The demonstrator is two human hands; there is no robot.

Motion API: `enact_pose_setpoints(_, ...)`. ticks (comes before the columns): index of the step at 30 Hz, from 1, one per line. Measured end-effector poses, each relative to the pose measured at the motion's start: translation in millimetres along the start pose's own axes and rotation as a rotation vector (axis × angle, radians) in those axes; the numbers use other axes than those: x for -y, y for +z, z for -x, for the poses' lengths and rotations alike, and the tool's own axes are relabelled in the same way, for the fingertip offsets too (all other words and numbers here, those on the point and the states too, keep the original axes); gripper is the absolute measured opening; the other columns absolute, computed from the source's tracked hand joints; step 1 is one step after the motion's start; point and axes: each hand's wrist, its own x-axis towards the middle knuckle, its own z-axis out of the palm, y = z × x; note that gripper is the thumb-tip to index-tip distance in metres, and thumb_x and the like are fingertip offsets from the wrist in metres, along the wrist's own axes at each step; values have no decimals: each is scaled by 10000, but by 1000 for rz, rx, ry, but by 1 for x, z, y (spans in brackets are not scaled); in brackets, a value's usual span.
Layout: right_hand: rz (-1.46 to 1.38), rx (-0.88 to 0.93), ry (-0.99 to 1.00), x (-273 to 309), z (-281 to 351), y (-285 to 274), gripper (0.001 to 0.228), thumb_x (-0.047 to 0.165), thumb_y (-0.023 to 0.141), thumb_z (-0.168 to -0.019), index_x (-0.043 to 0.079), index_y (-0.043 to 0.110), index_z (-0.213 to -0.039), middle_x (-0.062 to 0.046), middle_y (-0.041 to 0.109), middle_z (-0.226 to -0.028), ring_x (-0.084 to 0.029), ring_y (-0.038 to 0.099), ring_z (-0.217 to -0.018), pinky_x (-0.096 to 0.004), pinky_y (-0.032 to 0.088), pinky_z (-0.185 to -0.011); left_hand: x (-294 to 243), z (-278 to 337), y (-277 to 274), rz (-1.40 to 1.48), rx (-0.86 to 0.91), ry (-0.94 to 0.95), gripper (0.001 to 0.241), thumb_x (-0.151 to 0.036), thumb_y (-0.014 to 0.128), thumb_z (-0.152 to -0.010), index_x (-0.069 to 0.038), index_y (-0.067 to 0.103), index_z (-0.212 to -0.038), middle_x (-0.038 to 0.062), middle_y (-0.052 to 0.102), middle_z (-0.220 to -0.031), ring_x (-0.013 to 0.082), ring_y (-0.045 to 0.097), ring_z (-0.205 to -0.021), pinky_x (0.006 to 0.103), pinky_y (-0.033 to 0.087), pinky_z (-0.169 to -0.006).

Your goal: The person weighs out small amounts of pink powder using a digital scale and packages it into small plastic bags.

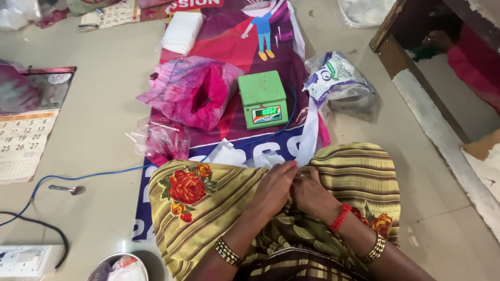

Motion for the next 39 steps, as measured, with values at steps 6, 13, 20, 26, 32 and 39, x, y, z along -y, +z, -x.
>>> enact_pose_setpoints(6,-285,-258,-116,10,14,-9,610,192,542,-894,-36,437,-1450,-294,450,-1512,-423,421,-1388,-725,297,-1058,-27,25,11,-133,-39,218,452,27,539,-884,128,583,-1323,209,581,-1387,357,576,-1276,406,491,-1069)
enact_pose_setpoints(13,-266,-6,241,-18,30,53,547,216,584,-913,47,467,-1420,-186,522,-1445,-338,467,-1377,-752,185,-1132,-45,27,-2,-80,0,195,463,37,548,-833,100,594,-1289,212,581,-1369,370,590,-1221,427,489,-1042)
enact_pose_setpoints(20,-14,-156,-12,-2,30,-11,353,93,584,-852,-23,600,-1186,-225,652,-1182,-347,620,-1157,-661,299,-1133,-45,18,-4,7,-135,79,392,55,561,-843,-7,653,-1219,173,642,-1285,369,624,-1177,444,506,-1003)
enact_pose_setpoints(26,41,-64,-37,28,21,-67,202,40,598,-814,15,693,-990,-178,703,-1005,-340,679,-952,-492,462,-1029,-28,10,-11,-7,-153,-27,230,-7,571,-929,-5,691,-1124,162,677,-1214,376,638,-1136,455,519,-971)
enact_pose_setpoints(32,75,-142,-187,33,-2,-67,172,37,628,-780,23,708,-932,-158,700,-979,-313,672,-993,-424,520,-929,4,4,-13,203,-174,-92,263,7,559,-922,8,710,-1137,206,685,-1214,413,655,-1081,463,526,-926)
enact_pose_setpoints(39,-330,-328,-315,47,-70,-79,183,24,701,-827,7,692,-1009,-156,702,-1109,-312,673,-1063,-395,555,-914,59,-3,-51,227,-329,-203,325,72,536,-797,30,711,-1068,234,710,-1087,440,675,-1008,477,534,-838)
